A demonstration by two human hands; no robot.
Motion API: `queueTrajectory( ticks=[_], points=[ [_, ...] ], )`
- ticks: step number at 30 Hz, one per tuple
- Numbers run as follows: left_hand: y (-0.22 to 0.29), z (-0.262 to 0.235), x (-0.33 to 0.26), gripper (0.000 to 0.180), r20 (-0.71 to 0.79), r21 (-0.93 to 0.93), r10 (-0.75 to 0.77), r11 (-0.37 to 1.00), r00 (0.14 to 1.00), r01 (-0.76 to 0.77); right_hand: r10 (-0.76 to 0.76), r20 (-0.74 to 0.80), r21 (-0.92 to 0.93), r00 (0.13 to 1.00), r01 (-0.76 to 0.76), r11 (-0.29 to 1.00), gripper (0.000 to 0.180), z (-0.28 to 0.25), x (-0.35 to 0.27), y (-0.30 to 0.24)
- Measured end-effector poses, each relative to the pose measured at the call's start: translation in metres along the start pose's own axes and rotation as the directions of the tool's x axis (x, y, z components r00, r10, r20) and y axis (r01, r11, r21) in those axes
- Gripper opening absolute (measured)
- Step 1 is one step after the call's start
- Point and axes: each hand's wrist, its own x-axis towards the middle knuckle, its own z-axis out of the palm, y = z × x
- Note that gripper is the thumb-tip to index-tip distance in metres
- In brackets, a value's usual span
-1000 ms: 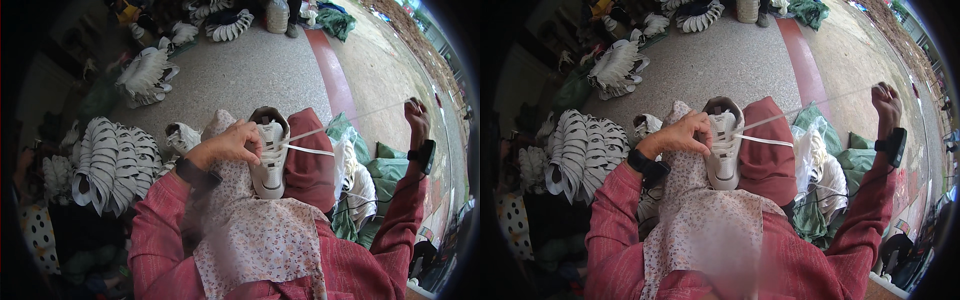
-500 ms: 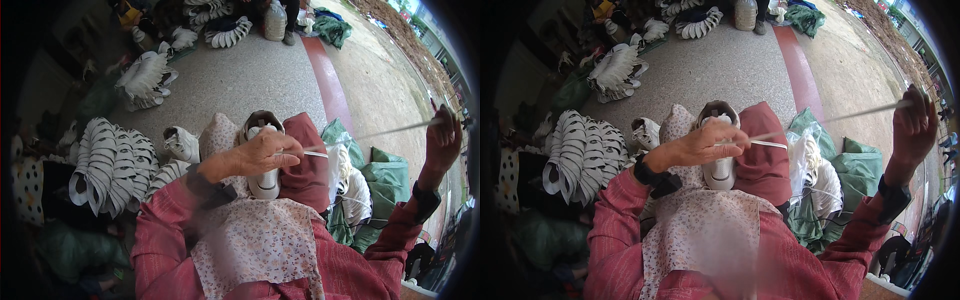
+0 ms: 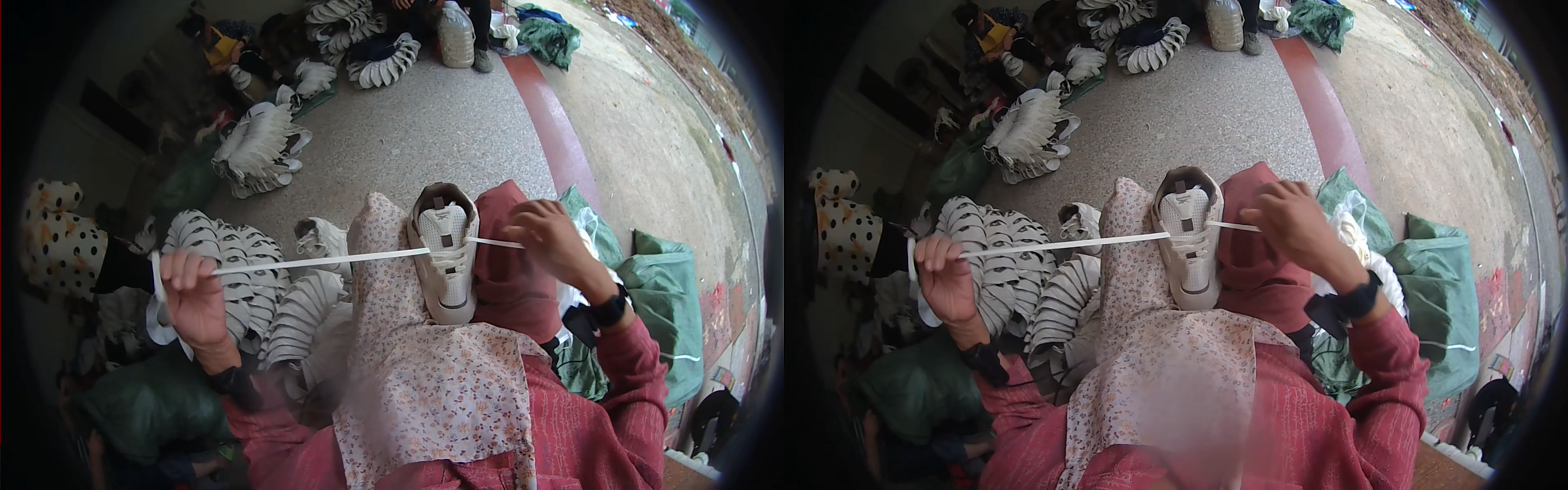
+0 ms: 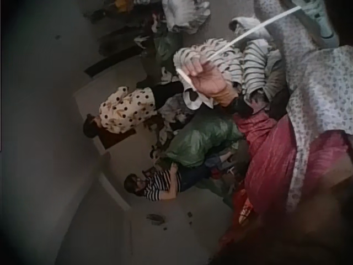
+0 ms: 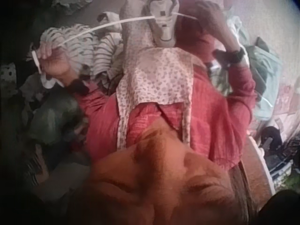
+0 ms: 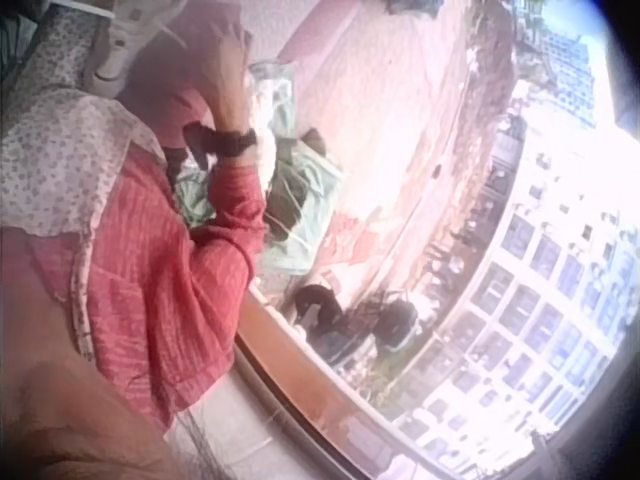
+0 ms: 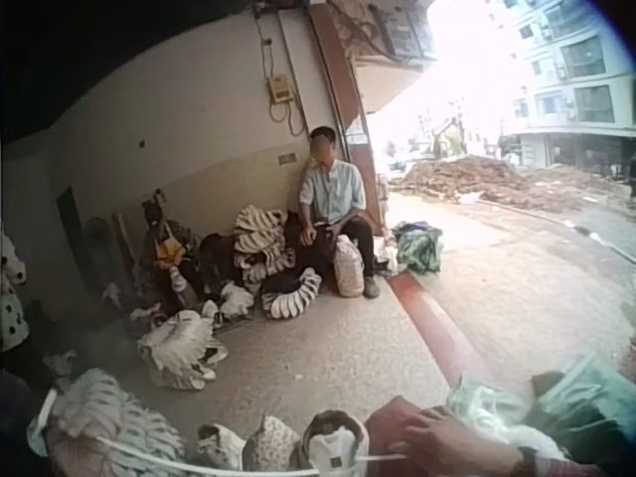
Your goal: Lacing a new white sneaker while sitting on the floor in a shoe factory.
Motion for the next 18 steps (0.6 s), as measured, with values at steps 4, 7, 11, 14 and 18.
queueTrajectory(
  ticks=[4, 7, 11, 14, 18],
  points=[
    [0.037, -0.056, -0.019, 0.002, -0.161, -0.228, 0.062, 0.969, 0.985, -0.099, -0.226, -0.005, -0.184, 0.974, 0.221, 0.958, 0.023, 0.043, 0.013, -0.012],
    [0.042, -0.08, -0.027, 0.013, -0.163, -0.154, 0.035, 0.986, 0.986, -0.061, -0.165, 0.086, 0.126, 0.983, 0.154, 0.98, 0.021, 0.029, 0.01, -0.007],
    [0.034, -0.102, -0.032, 0.027, -0.145, -0.01, 0.004, 1.0, 0.989, -0.006, 0.3, 0.251, 0.859, 0.92, -0.355, 0.369, 0.026, -0.026, -0.009, -0.005],
    [0.028, -0.103, -0.03, 0.03, -0.151, 0.099, 0.002, 0.995, 0.989, 0.013, 0.253, -0.144, 0.976, 0.957, 0.18, -0.124, 0.037, -0.047, -0.035, 0.027],
    [0.021, -0.103, -0.013, 0.028, -0.34, 0.14, 0.064, 0.99, 0.938, -0.016, 0.434, -0.296, 0.706, 0.851, 0.501, -0.5, 0.019, -0.083, -0.089, 0.064]
  ],
)
